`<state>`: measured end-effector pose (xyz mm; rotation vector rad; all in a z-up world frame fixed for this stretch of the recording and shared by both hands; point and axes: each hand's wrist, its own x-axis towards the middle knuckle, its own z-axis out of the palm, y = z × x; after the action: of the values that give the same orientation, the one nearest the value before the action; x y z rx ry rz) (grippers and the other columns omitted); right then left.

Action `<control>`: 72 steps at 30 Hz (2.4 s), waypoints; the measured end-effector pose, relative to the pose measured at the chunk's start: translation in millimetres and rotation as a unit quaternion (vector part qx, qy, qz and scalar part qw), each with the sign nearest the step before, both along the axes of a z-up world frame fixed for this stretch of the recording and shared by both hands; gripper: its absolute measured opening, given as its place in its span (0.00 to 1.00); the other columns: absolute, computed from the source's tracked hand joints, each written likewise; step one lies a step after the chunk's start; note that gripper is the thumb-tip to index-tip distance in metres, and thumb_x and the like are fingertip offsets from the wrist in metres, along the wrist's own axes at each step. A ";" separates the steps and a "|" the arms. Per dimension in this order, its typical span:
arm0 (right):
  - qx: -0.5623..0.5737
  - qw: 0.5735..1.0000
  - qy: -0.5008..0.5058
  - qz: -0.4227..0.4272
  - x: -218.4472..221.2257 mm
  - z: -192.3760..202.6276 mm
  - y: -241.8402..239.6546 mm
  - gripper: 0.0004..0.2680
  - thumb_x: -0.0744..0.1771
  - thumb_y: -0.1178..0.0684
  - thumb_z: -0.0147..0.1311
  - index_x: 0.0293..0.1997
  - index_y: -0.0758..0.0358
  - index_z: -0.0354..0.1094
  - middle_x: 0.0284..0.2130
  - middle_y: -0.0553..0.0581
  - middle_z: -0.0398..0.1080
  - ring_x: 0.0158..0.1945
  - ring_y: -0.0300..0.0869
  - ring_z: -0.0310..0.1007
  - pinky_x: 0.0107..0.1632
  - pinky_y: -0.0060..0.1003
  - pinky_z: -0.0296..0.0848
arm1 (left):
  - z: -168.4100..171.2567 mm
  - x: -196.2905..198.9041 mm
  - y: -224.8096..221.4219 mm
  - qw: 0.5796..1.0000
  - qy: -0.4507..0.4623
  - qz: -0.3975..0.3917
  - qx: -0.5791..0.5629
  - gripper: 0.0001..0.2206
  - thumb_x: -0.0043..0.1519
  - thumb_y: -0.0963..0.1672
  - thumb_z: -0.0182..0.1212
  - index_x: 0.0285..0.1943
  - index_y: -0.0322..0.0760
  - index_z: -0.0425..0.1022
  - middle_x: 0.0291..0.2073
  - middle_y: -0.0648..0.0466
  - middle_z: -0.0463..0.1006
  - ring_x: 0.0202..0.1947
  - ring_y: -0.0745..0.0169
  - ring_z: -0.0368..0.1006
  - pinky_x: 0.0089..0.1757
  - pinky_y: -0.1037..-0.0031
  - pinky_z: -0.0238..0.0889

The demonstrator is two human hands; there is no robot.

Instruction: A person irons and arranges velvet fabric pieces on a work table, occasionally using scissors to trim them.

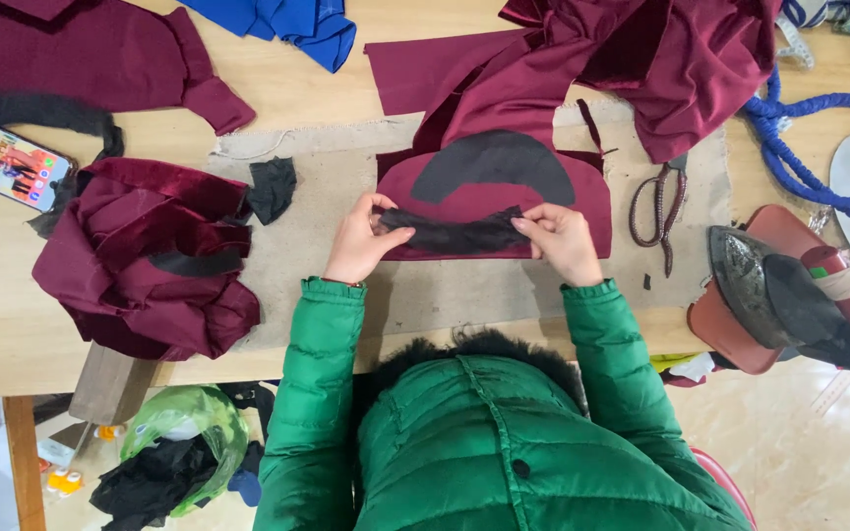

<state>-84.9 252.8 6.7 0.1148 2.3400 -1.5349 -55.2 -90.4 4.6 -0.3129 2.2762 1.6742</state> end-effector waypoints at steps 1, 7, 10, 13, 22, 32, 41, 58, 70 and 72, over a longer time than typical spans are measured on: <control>-0.006 1.000 -0.007 0.007 -0.6 9.6 1.5 0.05 0.67 0.57 0.59 0.43 0.66 0.73 0.11 0.54 0.67 0.13 0.34 0.62 0.18 0.24 0.62 | 8.7 3.2 1.4 1.000 -0.002 -0.003 0.014 0.21 0.52 0.46 0.75 0.52 0.49 0.70 0.30 0.62 0.82 0.29 0.75 0.73 0.41 0.81 0.61; 0.054 0.998 -0.001 0.044 -15.5 -3.2 3.1 0.05 0.67 0.56 0.59 0.44 0.62 0.74 0.11 0.54 0.68 0.13 0.37 0.64 0.19 0.29 0.63 | -1.9 3.3 13.0 0.976 0.012 -0.040 -0.216 0.19 0.56 0.51 0.70 0.54 0.59 0.67 0.34 0.63 0.84 0.38 0.61 0.80 0.47 0.67 0.60; 0.146 0.988 0.010 0.053 -20.2 -12.8 -4.5 0.04 0.67 0.52 0.60 0.44 0.51 0.76 0.11 0.49 0.69 0.16 0.37 0.69 0.25 0.31 0.67 | -12.1 4.6 21.7 0.948 0.054 -0.023 -0.314 0.23 0.56 0.50 0.71 0.58 0.59 0.64 0.41 0.58 0.84 0.45 0.53 0.80 0.52 0.60 0.56; 0.200 0.978 0.018 0.052 -16.5 -9.6 -11.9 0.05 0.66 0.50 0.61 0.46 0.47 0.74 0.12 0.47 0.70 0.20 0.39 0.73 0.32 0.34 0.72 | -14.1 5.0 23.5 0.933 0.102 -0.004 -0.345 0.29 0.55 0.47 0.74 0.64 0.54 0.63 0.44 0.50 0.83 0.48 0.48 0.78 0.52 0.57 0.57; 0.190 0.979 0.075 0.014 -1.5 -0.4 10.0 0.08 0.68 0.49 0.60 0.52 0.51 0.71 0.20 0.51 0.74 0.22 0.41 0.74 0.34 0.37 0.73 | -14.2 2.7 15.3 0.937 0.170 0.007 -0.305 0.38 0.53 0.45 0.77 0.73 0.50 0.60 0.52 0.51 0.74 0.50 0.44 0.76 0.50 0.57 0.63; 0.267 0.930 0.232 -0.097 43.3 -2.9 93.2 0.06 0.72 0.57 0.57 0.55 0.58 0.71 0.40 0.59 0.72 0.44 0.51 0.75 0.44 0.42 0.74 | -4.4 39.2 36.5 0.868 0.318 0.019 -0.382 0.22 0.67 0.53 0.61 0.69 0.49 0.70 0.67 0.50 0.64 0.68 0.43 0.61 0.57 0.53 0.59; 0.300 0.908 0.283 -0.078 74.8 18.8 41.2 0.10 0.70 0.55 0.60 0.59 0.55 0.71 0.50 0.58 0.63 0.57 0.54 0.61 0.62 0.48 0.60 | -6.7 67.6 86.1 0.809 0.350 -0.126 -0.455 0.37 0.62 0.63 0.52 0.78 0.50 0.59 0.79 0.46 0.51 0.77 0.35 0.42 0.64 0.26 0.34; 0.333 0.839 0.350 0.248 72.1 -12.1 -41.9 0.22 0.71 0.36 0.42 0.76 0.44 0.53 0.76 0.56 0.48 0.79 0.50 0.40 0.75 0.58 0.37 | -22.9 65.4 65.8 0.804 0.363 -0.122 -0.456 0.33 0.61 0.64 0.52 0.76 0.65 0.60 0.79 0.50 0.49 0.77 0.37 0.43 0.62 0.22 0.33; 0.360 0.845 0.317 0.235 70.0 -17.6 -22.6 0.22 0.71 0.35 0.40 0.77 0.42 0.52 0.76 0.56 0.47 0.79 0.52 0.38 0.75 0.60 0.33 | -20.4 65.1 57.3 0.815 0.332 -0.149 -0.451 0.35 0.60 0.65 0.50 0.78 0.69 0.56 0.80 0.51 0.45 0.79 0.38 0.36 0.63 0.23 0.33; 0.360 0.846 0.315 0.236 70.7 -16.2 -22.1 0.22 0.71 0.36 0.40 0.77 0.42 0.52 0.76 0.56 0.47 0.79 0.52 0.37 0.75 0.60 0.33 | -20.3 64.9 56.6 0.816 0.328 -0.149 -0.453 0.36 0.59 0.66 0.51 0.78 0.69 0.55 0.80 0.51 0.45 0.79 0.38 0.36 0.63 0.23 0.32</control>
<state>-14.2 230.7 -9.5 -0.8455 3.0022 -0.4199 9.7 -33.8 -15.6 0.5144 3.2753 0.4375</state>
